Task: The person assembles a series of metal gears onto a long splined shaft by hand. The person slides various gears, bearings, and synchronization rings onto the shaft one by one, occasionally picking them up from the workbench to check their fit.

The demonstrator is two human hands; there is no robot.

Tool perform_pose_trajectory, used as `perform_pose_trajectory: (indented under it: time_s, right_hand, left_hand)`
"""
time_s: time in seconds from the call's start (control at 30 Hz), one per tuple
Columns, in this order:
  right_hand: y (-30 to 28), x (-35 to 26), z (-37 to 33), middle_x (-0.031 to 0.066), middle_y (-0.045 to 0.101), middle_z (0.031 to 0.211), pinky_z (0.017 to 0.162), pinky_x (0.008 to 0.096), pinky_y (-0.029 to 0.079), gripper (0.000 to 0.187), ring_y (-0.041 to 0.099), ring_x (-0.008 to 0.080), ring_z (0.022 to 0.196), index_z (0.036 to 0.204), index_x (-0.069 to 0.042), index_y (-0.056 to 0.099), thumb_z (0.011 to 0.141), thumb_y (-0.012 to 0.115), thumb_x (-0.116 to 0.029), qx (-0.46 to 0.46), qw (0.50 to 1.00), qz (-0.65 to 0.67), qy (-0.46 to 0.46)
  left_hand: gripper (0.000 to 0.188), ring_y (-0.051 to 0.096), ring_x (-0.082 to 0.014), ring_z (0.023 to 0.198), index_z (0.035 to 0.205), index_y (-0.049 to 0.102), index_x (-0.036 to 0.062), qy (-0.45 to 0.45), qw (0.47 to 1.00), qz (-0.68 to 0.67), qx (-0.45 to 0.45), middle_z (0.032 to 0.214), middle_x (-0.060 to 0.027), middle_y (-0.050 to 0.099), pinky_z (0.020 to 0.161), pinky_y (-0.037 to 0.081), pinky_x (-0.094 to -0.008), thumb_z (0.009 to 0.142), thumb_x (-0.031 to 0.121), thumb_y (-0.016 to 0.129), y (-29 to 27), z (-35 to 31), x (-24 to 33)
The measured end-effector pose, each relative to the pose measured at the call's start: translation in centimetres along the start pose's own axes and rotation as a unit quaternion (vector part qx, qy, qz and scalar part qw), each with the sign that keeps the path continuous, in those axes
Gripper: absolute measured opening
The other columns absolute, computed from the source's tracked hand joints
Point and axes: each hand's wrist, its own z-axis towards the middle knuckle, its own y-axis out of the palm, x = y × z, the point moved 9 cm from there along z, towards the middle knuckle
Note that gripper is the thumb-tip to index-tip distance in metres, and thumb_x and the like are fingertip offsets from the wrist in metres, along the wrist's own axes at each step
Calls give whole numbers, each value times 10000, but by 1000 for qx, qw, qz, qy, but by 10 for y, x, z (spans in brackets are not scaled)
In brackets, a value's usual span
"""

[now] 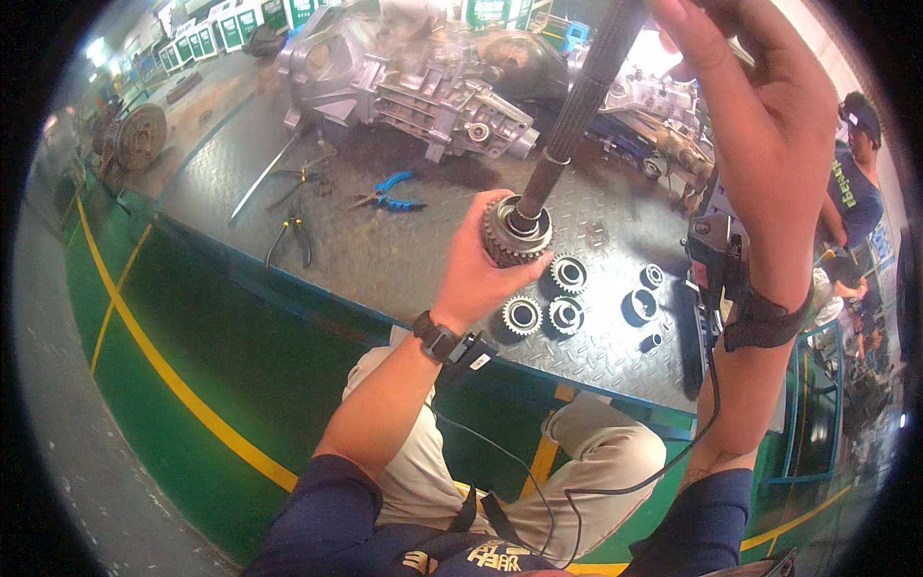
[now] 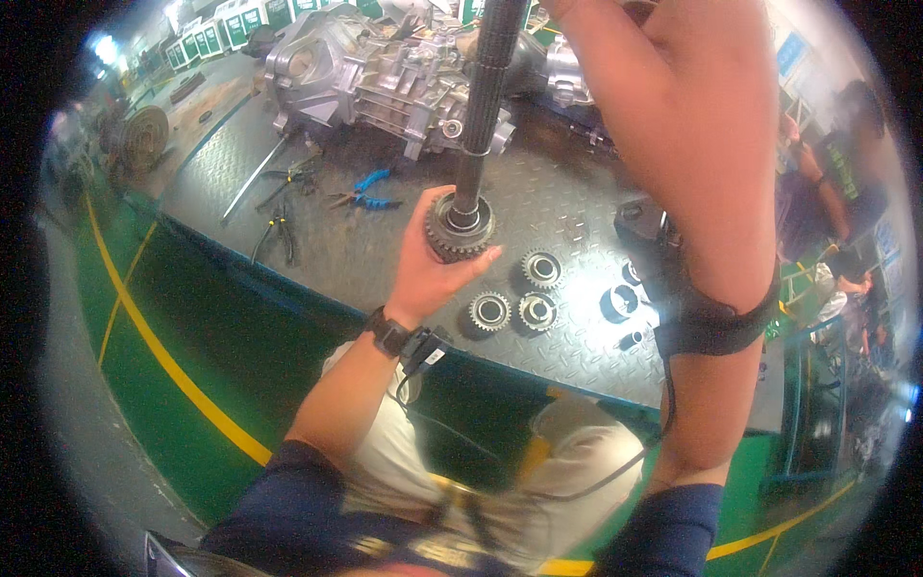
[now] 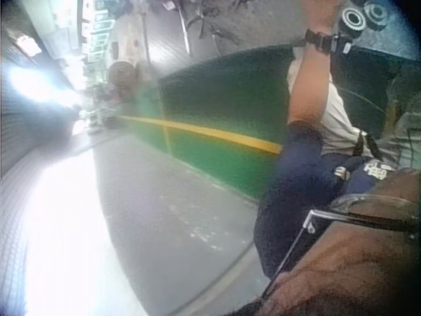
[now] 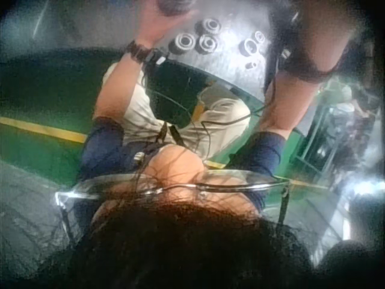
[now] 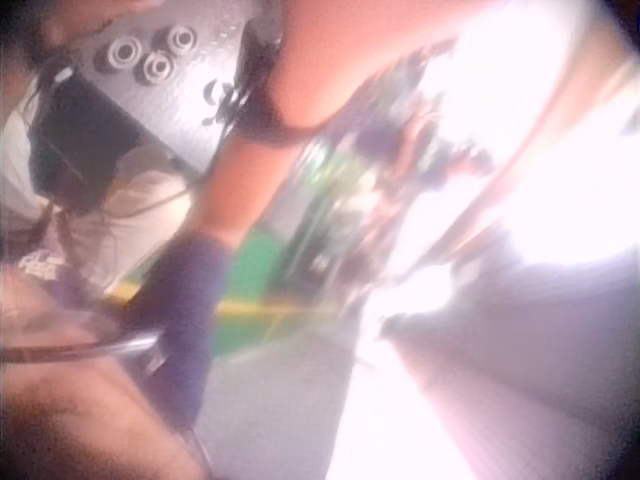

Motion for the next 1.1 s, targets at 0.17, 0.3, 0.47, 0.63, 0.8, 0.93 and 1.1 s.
perform_pose_trajectory:
  time_s: [0.17, 0.3, 0.47, 0.63, 0.8, 0.93, 1.1]
  right_hand:
    - [35, -6, -41, 88, 715, 992, 795, 323, 541, 181, 676, 175, 867, 1071, -12, 716, 897, 766, 0, -63, 991, -116, -20]
    - [109, -1, -94, 120, 582, 970, 785, 440, 534, 170, 640, 348, 929, 961, -32, 647, 841, 760, -73, -152, 985, -77, -27]
    - [119, 2, -128, 93, 633, 1036, 808, 443, 530, 222, 642, 315, 942, 1027, -39, 687, 821, 762, -71, -163, 977, -130, -37]
    - [119, 8, -129, 102, 664, 1042, 802, 430, 545, 275, 663, 319, 933, 1090, -51, 702, 827, 781, -71, -118, 987, -108, -29]
    - [110, 27, -133, 137, 702, 1091, 811, 408, 576, 374, 708, 323, 950, 1176, -30, 695, 822, 818, -38, -63, 997, -30, 45]
    - [105, 48, -141, 149, 724, 1123, 867, 381, 607, 442, 736, 295, 995, 1206, -16, 691, 807, 875, -72, -32, 989, 40, 142]
    - [117, 65, -154, 167, 718, 1204, 902, 378, 625, 487, 735, 291, 1087, 1243, 7, 685, 814, 888, -103, -33, 974, 109, 197]
  left_hand:
    - [715, 668, -129, 1064, 1370, 481, 54, -2, 1000, -4, 15, 1168, -53, 654, 935, 552, -308, 791, 14, 899, -3, 1, -1]
    - [713, 645, -122, 1064, 1357, 506, 50, 19, 997, -60, 36, 1163, -56, 663, 953, 545, -323, 773, 91, 913, -12, 2, -5]
    - [731, 629, -130, 1092, 1349, 507, 56, 20, 997, -68, 33, 1208, -51, 645, 962, 546, -334, 753, 100, 928, -13, -1, -2]
    - [710, 637, -137, 1106, 1355, 495, 54, 23, 995, -87, 36, 1214, -54, 641, 971, 546, -336, 773, 73, 901, -14, 1, 3]
    - [719, 645, -150, 1139, 1386, 482, 55, 10, 994, -101, 28, 1235, -72, 644, 983, 541, -337, 788, 75, 882, -7, 4, -3]
    - [779, 648, -167, 1164, 1439, 469, 77, 32, 995, -80, 49, 1274, -91, 648, 995, 538, -345, 787, 115, 894, -5, 1, 11]
    - [863, 613, -186, 1205, 1501, 399, 76, 90, 996, 16, 16, 1359, -89, 544, 1050, 511, -368, 802, 106, 904, -2, -1, 12]
